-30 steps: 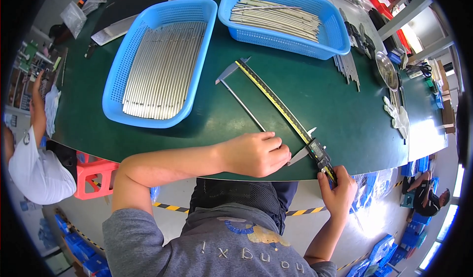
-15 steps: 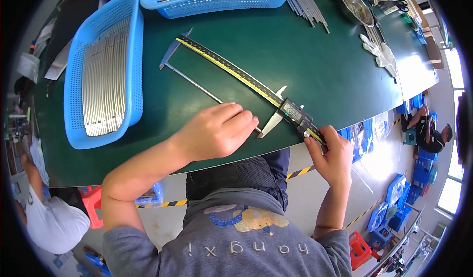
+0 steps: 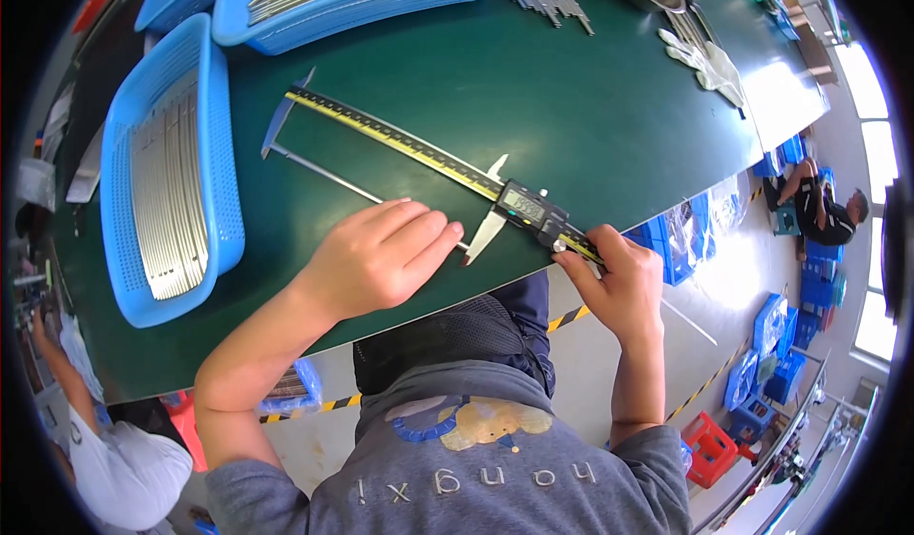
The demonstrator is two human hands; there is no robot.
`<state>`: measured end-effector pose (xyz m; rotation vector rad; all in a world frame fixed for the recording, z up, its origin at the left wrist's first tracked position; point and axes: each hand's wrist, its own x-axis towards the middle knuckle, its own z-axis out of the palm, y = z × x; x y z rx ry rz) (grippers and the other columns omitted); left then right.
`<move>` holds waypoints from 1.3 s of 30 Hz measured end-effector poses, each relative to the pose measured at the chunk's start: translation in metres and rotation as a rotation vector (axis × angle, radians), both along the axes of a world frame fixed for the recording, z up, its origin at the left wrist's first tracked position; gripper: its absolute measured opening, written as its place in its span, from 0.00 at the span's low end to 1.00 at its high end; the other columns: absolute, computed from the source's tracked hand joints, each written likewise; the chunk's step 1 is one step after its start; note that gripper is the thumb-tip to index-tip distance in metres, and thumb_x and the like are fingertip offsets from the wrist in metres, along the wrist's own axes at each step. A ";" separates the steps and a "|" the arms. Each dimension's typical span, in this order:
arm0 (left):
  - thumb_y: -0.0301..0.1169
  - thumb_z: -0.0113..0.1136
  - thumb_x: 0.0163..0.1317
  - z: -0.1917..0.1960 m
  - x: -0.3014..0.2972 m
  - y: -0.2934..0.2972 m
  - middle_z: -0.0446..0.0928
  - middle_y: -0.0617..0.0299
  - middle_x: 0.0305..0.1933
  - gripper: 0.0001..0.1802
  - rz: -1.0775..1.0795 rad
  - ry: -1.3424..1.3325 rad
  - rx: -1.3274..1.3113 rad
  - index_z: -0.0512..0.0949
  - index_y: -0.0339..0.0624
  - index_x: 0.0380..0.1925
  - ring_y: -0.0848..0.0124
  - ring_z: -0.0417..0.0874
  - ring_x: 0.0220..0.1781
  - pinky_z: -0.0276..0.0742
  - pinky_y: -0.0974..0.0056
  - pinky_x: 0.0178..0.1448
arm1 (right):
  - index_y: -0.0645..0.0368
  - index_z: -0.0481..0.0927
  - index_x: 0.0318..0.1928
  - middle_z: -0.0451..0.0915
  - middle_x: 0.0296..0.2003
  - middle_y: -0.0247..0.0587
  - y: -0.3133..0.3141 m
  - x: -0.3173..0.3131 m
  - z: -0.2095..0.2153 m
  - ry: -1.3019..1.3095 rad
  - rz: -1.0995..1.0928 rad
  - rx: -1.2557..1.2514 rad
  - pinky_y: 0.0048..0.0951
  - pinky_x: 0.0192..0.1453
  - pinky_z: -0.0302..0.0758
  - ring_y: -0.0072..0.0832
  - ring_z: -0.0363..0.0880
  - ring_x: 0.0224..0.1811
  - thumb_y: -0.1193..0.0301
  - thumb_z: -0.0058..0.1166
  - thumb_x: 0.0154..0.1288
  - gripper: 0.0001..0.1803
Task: Using a digital caliper to measure the length of several metal rods and sorting them into bins.
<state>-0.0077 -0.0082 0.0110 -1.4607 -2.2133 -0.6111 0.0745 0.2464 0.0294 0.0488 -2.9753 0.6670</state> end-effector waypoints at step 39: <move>0.36 0.61 0.51 0.049 -0.249 0.021 0.80 0.53 0.32 0.09 0.460 -0.260 -0.176 0.82 0.43 0.27 0.54 0.80 0.37 0.74 0.52 0.41 | 0.57 0.72 0.20 0.71 0.11 0.36 0.002 -0.014 -0.005 0.116 -0.005 0.061 0.33 0.18 0.67 0.35 0.73 0.12 0.52 0.66 0.45 0.22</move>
